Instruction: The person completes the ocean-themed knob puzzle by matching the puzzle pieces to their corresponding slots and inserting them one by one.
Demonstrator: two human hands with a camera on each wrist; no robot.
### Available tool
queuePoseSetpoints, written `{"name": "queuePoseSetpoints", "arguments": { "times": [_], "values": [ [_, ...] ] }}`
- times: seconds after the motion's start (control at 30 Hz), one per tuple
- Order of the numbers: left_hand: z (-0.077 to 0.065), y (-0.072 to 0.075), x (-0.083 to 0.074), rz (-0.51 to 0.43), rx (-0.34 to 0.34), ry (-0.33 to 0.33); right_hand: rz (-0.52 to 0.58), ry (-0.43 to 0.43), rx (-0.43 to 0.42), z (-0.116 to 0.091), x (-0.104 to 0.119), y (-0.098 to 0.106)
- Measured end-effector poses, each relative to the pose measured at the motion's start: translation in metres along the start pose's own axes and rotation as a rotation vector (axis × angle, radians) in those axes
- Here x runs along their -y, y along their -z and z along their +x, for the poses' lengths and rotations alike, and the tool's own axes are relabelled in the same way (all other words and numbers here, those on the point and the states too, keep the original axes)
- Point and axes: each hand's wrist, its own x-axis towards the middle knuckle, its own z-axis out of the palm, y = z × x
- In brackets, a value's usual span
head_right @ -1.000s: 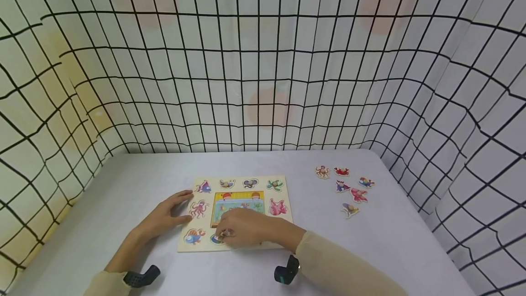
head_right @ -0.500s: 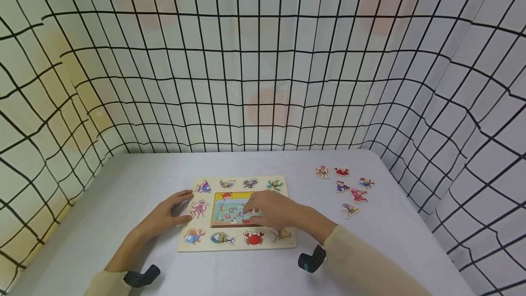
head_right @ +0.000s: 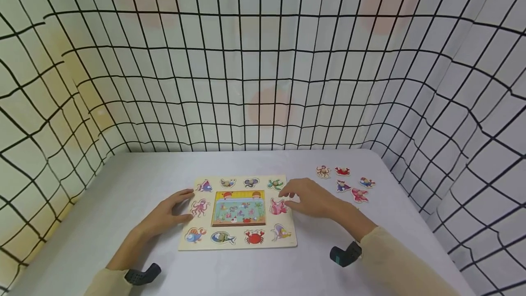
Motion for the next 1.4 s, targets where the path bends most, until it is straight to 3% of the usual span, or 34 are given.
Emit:
{"name": "queuePoseSetpoints", "arguments": {
  "times": [0.4,0.7,0.97,1.17,1.4],
  "values": [
    [-0.002,-0.004,0.003,0.002,0.002,0.016,-0.021,-0.092,-0.145,-0.050,-0.065,0.024],
    [-0.003,-0.005,0.004,-0.005,0.007,0.011,0.027,-0.190,-0.146,-0.084,-0.101,0.017],
    [-0.004,-0.004,0.005,-0.008,0.005,0.005,0.025,-0.180,-0.185,-0.111,-0.131,0.009],
    [-0.002,-0.004,0.003,-0.001,0.006,0.002,0.073,-0.179,-0.203,-0.126,-0.143,-0.001],
    [0.000,-0.001,0.000,0.014,-0.003,0.014,0.055,-0.251,-0.201,-0.125,-0.143,-0.001]
  ]
}}
